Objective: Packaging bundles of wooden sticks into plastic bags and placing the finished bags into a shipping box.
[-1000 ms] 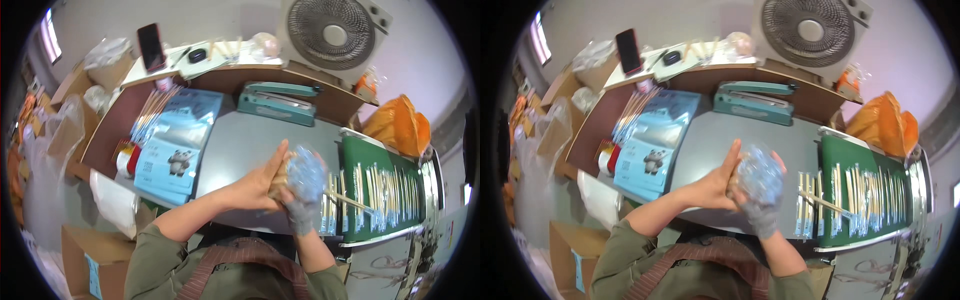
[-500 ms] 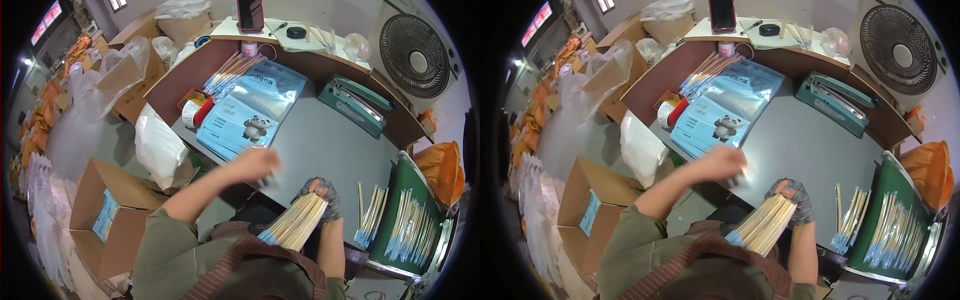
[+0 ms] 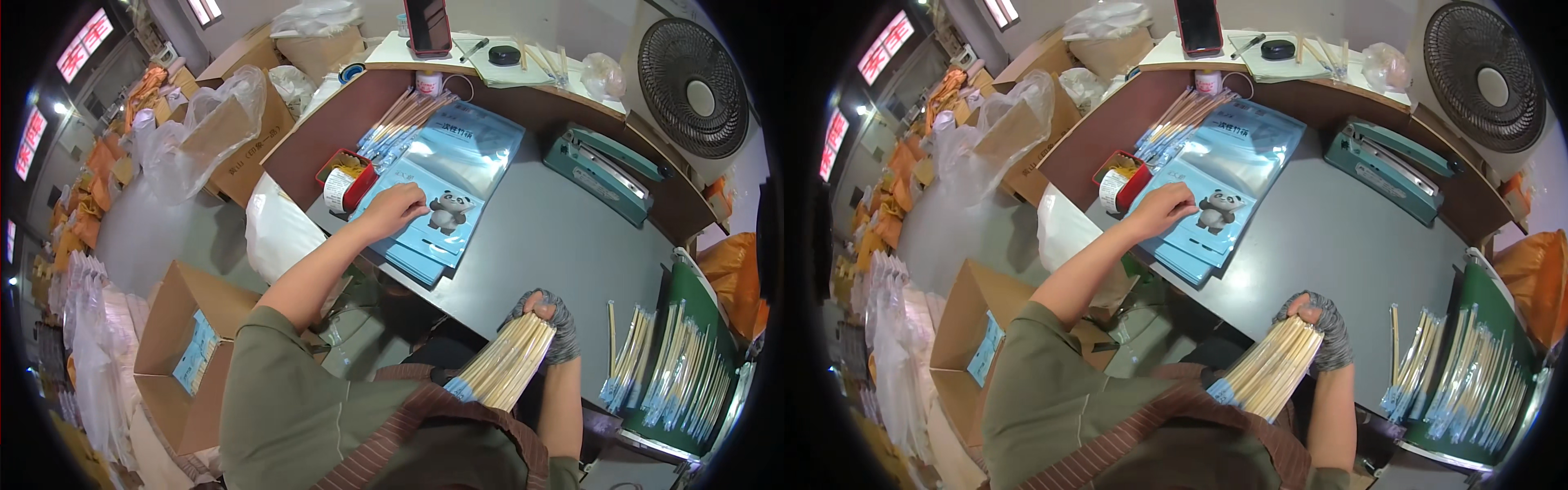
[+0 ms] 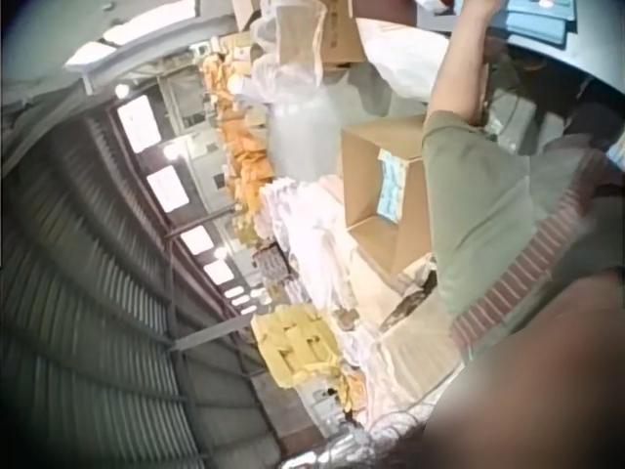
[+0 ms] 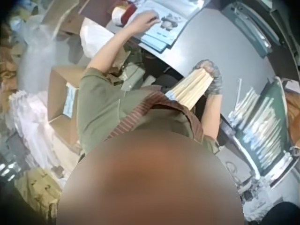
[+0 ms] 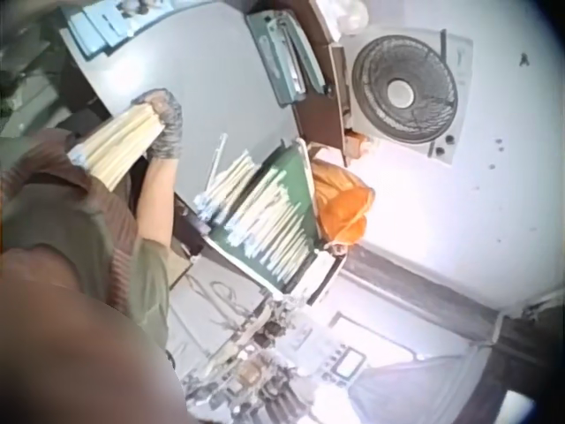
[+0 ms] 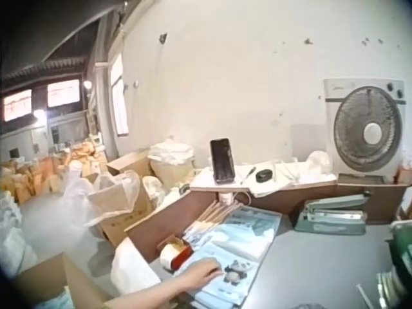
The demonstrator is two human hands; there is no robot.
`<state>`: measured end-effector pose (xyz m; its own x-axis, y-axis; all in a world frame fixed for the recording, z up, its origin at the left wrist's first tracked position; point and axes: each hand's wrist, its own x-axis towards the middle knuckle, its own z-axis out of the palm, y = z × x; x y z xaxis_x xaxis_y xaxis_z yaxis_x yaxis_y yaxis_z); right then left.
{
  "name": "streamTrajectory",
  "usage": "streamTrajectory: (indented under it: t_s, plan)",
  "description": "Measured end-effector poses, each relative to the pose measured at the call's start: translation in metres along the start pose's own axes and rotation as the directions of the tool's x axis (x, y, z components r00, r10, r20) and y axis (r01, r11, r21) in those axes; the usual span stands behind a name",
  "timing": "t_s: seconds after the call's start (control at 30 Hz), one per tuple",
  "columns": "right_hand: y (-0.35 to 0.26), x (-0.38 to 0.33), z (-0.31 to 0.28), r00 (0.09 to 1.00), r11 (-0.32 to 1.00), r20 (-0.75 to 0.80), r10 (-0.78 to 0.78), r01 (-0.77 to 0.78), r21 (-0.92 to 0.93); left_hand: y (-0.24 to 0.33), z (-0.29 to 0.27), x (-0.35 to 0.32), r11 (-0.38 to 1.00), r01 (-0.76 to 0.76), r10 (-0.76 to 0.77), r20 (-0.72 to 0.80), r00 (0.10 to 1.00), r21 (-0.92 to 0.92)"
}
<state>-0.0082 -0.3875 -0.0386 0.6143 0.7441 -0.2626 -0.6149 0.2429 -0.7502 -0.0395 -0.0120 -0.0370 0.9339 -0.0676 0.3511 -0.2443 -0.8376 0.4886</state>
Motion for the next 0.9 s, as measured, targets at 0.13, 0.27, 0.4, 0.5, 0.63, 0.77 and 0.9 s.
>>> streamTrajectory:
  t_s: [0.13,0.27,0.4,0.5,0.63,0.77,0.9]
  plan:
    - [-0.001,-0.013,0.001,1.000,1.000,-0.013,-0.023,0.023,-0.007,0.004,-0.006,0.000,0.999,-0.032,0.034,0.066,0.997,-0.042]
    - [-0.001,-0.021,0.001,0.998,0.998,-0.012,-0.069,0.069,0.000,0.001,-0.003,0.007,1.000,0.021,-0.020,0.114,0.993,-0.008]
    - [-0.004,-0.039,-0.004,0.991,0.992,-0.050,-0.127,0.126,-0.030,-0.006,-0.015,0.010,1.000,0.023,-0.021,0.160,0.987,-0.013]
    - [-0.003,-0.048,-0.012,0.987,0.988,-0.045,-0.155,0.156,0.021,0.007,-0.020,0.011,0.993,0.082,-0.055,0.277,0.959,-0.085]
    - [0.001,-0.051,-0.016,0.984,0.983,-0.031,-0.174,0.176,0.048,0.014,-0.014,0.005,0.983,-0.123,0.092,0.214,0.972,0.135]
    - [0.001,-0.057,-0.017,0.981,0.981,-0.064,-0.184,0.187,0.047,0.017,-0.016,0.006,0.972,-0.066,0.008,0.246,0.969,0.227]
    - [-0.001,-0.054,-0.012,0.983,0.985,-0.072,-0.170,0.171,0.010,0.013,-0.030,0.024,0.979,-0.019,-0.054,0.343,0.938,0.205]
